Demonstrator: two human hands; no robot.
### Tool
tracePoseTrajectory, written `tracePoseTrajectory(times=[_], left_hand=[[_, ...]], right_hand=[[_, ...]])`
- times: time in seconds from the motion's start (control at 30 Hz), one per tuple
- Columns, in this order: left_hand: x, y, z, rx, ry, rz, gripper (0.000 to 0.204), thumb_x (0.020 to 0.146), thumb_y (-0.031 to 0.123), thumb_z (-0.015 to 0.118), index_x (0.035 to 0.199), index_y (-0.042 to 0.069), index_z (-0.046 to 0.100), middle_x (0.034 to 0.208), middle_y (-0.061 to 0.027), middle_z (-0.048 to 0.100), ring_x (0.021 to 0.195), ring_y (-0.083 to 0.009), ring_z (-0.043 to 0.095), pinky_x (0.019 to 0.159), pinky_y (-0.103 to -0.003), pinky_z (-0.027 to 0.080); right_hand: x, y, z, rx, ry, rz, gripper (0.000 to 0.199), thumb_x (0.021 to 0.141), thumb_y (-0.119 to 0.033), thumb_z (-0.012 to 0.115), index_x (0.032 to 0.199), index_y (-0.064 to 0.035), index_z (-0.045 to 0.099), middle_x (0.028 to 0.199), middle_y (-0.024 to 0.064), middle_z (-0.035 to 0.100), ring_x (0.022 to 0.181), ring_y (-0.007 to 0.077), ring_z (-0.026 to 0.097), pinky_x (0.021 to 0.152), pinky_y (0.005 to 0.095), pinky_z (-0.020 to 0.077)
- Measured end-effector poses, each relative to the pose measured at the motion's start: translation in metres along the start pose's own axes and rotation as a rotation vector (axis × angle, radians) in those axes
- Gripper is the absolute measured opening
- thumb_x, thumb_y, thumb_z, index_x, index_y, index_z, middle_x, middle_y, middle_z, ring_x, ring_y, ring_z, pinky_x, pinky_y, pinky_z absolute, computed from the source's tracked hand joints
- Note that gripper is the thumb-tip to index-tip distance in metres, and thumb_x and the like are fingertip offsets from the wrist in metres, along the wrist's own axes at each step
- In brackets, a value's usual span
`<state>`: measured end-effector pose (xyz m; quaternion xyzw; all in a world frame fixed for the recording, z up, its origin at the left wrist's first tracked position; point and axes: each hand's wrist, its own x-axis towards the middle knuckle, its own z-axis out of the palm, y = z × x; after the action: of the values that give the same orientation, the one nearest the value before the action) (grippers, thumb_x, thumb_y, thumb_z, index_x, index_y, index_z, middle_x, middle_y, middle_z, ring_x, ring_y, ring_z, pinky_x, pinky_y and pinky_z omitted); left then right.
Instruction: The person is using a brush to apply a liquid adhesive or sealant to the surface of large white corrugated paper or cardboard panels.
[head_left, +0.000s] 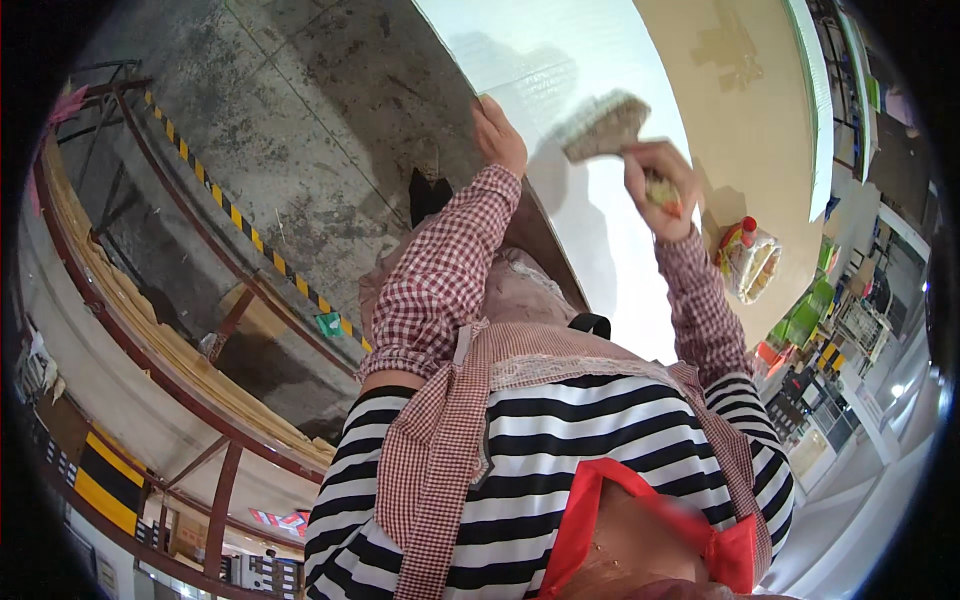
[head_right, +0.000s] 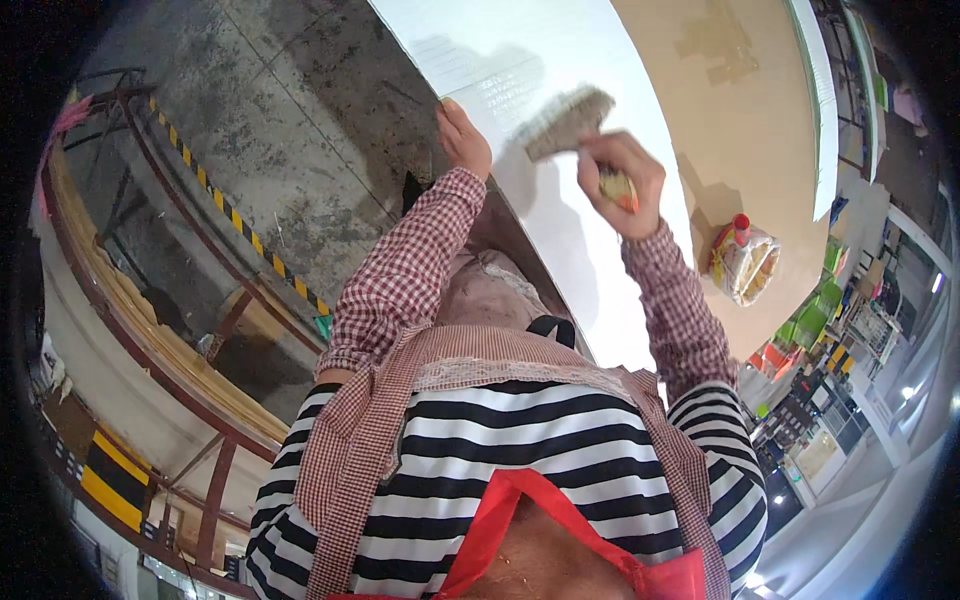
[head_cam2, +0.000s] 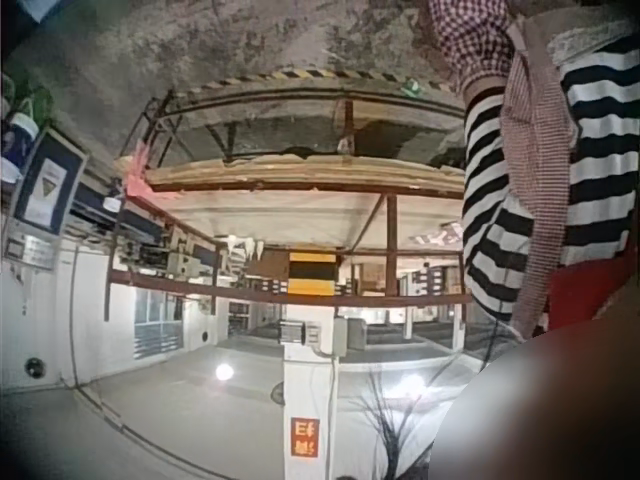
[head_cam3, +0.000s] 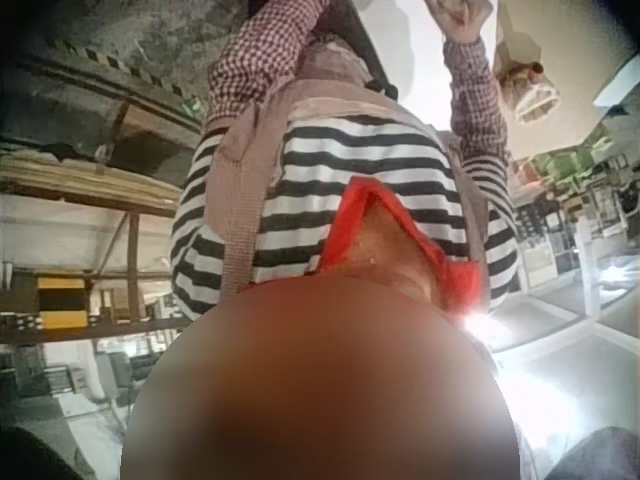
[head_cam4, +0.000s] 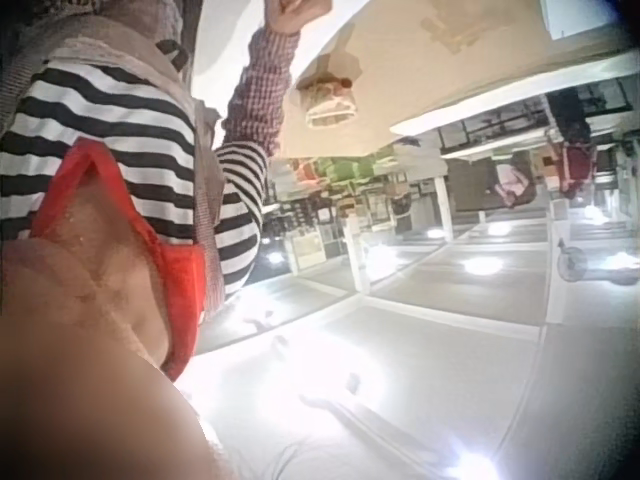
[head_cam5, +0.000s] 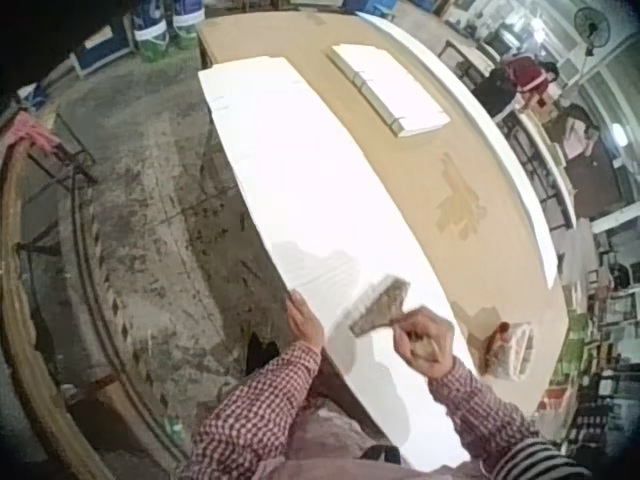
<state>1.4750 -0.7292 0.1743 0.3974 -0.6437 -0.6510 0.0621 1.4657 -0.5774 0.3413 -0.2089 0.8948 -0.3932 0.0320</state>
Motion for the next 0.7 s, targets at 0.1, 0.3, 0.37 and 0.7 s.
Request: tracePoseTrajectory(times=[0.1, 0.3, 0.37, 0.7], left_hand=[[0.001, 0.008, 0.001, 0.004, -0.094, -0.065, 0.065, 0.097, 0.049, 0.022, 0.131, -0.005, 0.037, 0.125, -0.0305, 0.046, 0.118, -0.0417, 0.044, 0.099, -0.043, 0.036], [-0.001, 0.009, 0.0, 0.006, -0.043, 0.015, 0.063, 0.098, 0.045, 0.022, 0.127, -0.009, 0.038, 0.119, -0.0332, 0.049, 0.109, -0.0447, 0.049, 0.092, -0.046, 0.04], [-0.004, 0.015, -0.005, 0.021, -0.077, -0.115, 0.071, 0.097, 0.05, 0.02, 0.138, -0.009, 0.025, 0.135, -0.0329, 0.035, 0.124, -0.042, 0.039, 0.105, -0.042, 0.033], [-0.006, 0.015, 0.005, 0.042, -0.06, -0.038, 0.067, 0.098, 0.046, 0.02, 0.131, -0.01, 0.034, 0.133, -0.0315, 0.038, 0.125, -0.0397, 0.038, 0.104, -0.041, 0.032]], right_hand=[[0.037, 0.0, 0.015, 0.039, 0.106, -0.066, 0.007, 0.075, 0.002, 0.064, 0.081, 0.0035, 0.062, 0.086, 0.0144, 0.065, 0.071, 0.0157, 0.062, 0.063, 0.0245, 0.0484], [-0.033, 0.011, 0.003, -0.016, -0.015, 0.028, 0.006, 0.074, 0.002, 0.062, 0.08, 0.0034, 0.061, 0.087, 0.0153, 0.064, 0.071, 0.0166, 0.062, 0.063, 0.0249, 0.048], [-0.062, 0.004, -0.011, -0.02, -0.044, 0.089, 0.006, 0.074, 0.002, 0.062, 0.08, 0.0034, 0.061, 0.087, 0.0155, 0.064, 0.071, 0.0171, 0.062, 0.063, 0.0251, 0.048], [-0.031, 0.015, 0.003, 0.04, 0.137, 0.02, 0.006, 0.074, 0.004, 0.062, 0.081, 0.0025, 0.061, 0.085, 0.0136, 0.064, 0.073, 0.0178, 0.061, 0.064, 0.0264, 0.048]])
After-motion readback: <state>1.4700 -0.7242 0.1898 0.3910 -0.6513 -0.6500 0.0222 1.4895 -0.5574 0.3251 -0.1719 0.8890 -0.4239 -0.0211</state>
